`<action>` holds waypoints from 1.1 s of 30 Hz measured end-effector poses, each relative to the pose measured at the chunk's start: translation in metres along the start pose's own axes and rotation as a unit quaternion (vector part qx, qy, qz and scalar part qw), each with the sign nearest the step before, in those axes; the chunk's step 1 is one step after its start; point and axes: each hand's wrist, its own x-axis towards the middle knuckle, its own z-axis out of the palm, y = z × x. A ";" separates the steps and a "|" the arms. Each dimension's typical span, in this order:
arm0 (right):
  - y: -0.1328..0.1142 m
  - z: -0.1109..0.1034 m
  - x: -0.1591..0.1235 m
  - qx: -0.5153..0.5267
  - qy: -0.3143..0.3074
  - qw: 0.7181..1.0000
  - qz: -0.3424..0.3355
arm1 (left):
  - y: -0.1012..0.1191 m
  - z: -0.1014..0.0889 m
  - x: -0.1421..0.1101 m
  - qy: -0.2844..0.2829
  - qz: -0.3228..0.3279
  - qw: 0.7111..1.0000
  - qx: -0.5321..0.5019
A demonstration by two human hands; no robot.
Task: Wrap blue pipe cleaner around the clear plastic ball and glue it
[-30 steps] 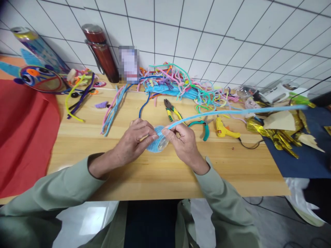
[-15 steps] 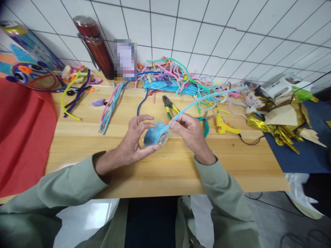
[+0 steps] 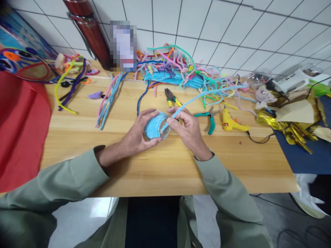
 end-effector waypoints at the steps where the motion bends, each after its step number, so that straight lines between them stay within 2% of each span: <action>1: 0.001 0.001 0.000 -0.001 0.000 1.000 0.001 | 0.000 0.000 0.000 -0.001 0.003 1.000 -0.001; 23: -0.003 0.005 0.000 -0.086 -0.024 0.994 -0.058 | 0.003 -0.003 0.002 -0.024 0.020 0.999 -0.039; 33: -0.002 0.007 -0.002 -0.073 -0.018 0.995 -0.061 | 0.001 -0.001 0.001 -0.015 0.022 0.999 -0.031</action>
